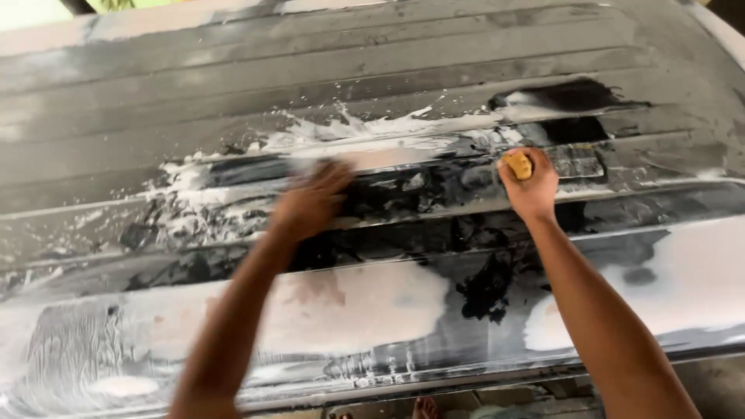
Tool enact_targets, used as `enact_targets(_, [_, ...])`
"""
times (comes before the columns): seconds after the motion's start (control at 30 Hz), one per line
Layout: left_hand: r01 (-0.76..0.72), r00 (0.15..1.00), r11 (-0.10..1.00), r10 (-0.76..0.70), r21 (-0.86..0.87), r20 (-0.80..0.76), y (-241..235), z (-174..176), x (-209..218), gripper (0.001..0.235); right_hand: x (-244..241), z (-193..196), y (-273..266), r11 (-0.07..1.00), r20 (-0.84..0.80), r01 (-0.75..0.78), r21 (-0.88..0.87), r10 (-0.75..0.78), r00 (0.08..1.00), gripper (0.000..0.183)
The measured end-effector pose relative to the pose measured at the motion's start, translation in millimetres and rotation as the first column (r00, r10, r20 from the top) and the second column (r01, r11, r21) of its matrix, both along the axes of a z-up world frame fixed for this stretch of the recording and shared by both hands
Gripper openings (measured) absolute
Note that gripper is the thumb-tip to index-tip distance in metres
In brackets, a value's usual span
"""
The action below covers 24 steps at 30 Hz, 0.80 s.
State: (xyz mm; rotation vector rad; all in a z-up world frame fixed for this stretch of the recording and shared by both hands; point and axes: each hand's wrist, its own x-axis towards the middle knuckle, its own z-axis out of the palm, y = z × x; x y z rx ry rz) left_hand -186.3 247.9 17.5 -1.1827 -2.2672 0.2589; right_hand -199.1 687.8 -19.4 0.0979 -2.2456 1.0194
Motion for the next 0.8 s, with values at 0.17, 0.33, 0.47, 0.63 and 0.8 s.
enact_targets(0.17, [-0.457,0.771,0.885,0.447,-0.094,0.454,-30,16,26,0.06,2,8,-5,0.986,-0.074,-0.033,-0.162,0.021,0.997,0.017])
enact_targets(0.33, [-0.033,0.993,0.99,0.017,0.134,0.117,115,-26,-45,0.055,-3,-7,7,0.999,-0.1,-0.035,-0.04,0.031,0.994,0.021])
enact_targets(0.47, [0.085,0.978,0.996,-0.082,-0.008,0.194,54,18,-38,0.062,4,-4,5,0.993,-0.002,-0.031,-0.117,0.031,1.0,0.022])
enact_targets(0.63, [-0.14,0.932,0.957,0.214,-0.254,0.292,-50,42,-4,0.074,-1,-1,-3,0.96,0.034,-0.008,-0.278,0.019,0.999,0.015])
enact_targets(0.8, [0.17,0.95,0.977,-0.198,0.132,0.24,79,-4,-56,0.068,-4,-5,0,0.983,0.025,0.06,-0.175,-0.057,0.998,0.021])
